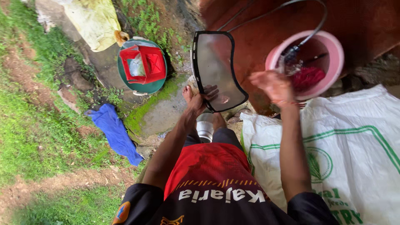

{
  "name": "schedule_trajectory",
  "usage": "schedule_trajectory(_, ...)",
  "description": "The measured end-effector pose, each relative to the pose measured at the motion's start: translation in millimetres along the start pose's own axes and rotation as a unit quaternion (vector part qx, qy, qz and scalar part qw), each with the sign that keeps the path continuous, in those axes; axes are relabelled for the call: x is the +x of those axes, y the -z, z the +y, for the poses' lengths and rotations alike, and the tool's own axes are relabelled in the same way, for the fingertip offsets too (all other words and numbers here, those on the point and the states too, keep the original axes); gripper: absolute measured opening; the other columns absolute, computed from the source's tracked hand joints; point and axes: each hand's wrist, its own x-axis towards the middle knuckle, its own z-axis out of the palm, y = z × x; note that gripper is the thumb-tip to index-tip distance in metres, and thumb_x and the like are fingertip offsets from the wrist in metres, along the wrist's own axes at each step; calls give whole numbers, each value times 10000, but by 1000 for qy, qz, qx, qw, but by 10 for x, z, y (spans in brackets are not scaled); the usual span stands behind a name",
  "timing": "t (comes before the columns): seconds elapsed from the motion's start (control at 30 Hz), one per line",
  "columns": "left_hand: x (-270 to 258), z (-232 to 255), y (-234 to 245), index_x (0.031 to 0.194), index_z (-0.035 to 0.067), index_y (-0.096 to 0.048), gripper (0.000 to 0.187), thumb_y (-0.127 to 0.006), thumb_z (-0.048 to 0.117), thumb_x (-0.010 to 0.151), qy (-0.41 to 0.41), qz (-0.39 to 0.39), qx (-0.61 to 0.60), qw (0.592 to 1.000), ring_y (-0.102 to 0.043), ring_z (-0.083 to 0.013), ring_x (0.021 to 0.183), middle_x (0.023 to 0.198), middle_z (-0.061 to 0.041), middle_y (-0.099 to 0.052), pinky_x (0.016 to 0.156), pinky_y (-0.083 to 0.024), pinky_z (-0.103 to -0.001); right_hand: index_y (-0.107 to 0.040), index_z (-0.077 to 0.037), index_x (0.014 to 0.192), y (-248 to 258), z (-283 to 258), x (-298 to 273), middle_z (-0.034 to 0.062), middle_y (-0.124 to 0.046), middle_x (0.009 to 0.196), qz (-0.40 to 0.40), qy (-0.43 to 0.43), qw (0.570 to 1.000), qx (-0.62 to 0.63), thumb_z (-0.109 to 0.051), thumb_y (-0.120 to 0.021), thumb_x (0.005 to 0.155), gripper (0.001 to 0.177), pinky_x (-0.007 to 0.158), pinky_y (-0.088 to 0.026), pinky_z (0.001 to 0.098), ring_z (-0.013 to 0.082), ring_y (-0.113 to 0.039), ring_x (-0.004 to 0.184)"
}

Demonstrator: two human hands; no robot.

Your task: The person cleans a face shield and a safety helmet by wiping them with a red cloth and rinsing them in a bucket of water.

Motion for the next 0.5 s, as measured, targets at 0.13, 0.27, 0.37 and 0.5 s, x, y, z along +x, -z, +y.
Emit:
schedule_trajectory(0.13,212,-210,-164,1569,104,-315,849,-417,-222,792,-12,28,42,999,-449,-365,1412,1579,-223,-416,1153,-442,-493,-620,-34,1309,-597,488,-19,102,-668,1262,28,-54,935,-351,-363,-638,963,478,1010,-554,370,199,-645,1181)
schedule_trajectory(0.27,80,-118,-434,1577,178,-240,897,-428,-187,780,5,24,38,999,-486,-428,1351,1532,-269,-409,1096,-477,-541,-743,-2,1156,526,435,114,56,-727,975,205,169,916,-300,-344,-610,1061,379,762,-520,272,129,-642,837)
schedule_trajectory(0.37,-4,-62,-501,1593,94,-190,857,-441,-119,802,29,21,7,999,-499,-465,1363,1547,-289,-392,1107,-492,-555,-735,-30,1080,1178,143,125,60,-714,950,389,86,805,-440,-318,-614,1035,315,756,-531,308,161,-648,833)
schedule_trajectory(0.5,-32,-104,-432,1600,-2,-154,796,-466,-68,871,35,38,30,998,-477,-471,1387,1601,-274,-345,1124,-466,-554,-725,-68,979,1396,17,254,65,-696,918,401,-126,814,-400,-283,-619,1000,240,748,-546,355,205,-655,827)
